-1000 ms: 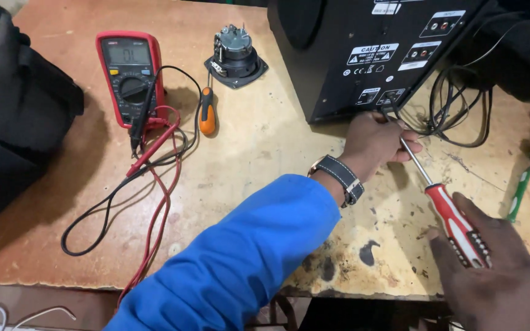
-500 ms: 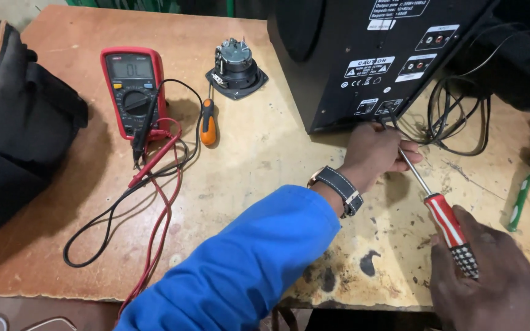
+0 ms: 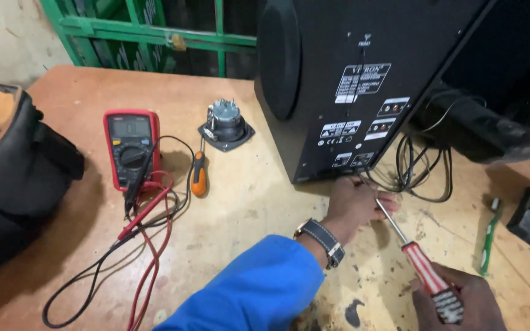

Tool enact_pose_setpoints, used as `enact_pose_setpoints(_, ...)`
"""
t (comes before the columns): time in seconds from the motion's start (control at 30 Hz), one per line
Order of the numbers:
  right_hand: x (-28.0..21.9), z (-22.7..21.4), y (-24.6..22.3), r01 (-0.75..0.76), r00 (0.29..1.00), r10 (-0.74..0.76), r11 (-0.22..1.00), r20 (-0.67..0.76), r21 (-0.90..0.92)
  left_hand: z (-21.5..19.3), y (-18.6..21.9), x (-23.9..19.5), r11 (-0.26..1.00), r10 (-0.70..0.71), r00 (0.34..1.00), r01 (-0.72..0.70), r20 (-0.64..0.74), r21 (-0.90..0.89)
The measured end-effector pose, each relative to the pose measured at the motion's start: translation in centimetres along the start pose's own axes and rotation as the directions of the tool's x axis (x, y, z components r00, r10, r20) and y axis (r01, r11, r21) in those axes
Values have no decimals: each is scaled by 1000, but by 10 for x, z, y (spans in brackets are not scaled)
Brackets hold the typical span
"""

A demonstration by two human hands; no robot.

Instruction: The person uses a screwdriver to remove screws from the back panel of a black speaker. They also briefly touch a detached speaker driver component on the table. The task involves disassembly of the speaker enclosure.

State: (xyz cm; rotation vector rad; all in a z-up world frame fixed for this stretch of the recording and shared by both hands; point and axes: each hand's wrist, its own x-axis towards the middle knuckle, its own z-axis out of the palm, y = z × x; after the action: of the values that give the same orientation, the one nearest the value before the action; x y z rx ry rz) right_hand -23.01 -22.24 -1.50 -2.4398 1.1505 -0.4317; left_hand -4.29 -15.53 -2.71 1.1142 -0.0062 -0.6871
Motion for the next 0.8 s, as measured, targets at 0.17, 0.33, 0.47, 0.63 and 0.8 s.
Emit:
enact_pose_setpoints(0.17,23,31,53,543,691,-557,821,-461,-178,2,-2,-8,999,48,999,-48,1,-12)
enact_pose_setpoints(0.33,5,19,37,-186,978,210,828,14,530,6,7,-18,997,-3,998,8,-68,77)
enact_pose_setpoints(0.47,30,29,67,-244,970,186,717,159,653,6,0,-9,1000,-15,999,14,-42,-23)
enact_pose_setpoints(0.63,67,41,103,359,932,-357,933,-69,15,2,-1,-14,997,10,999,-12,-33,-76)
enact_pose_setpoints(0.8,27,12,34,31,999,-38,967,25,251,5,0,-9,1000,0,998,-1,-58,-8)
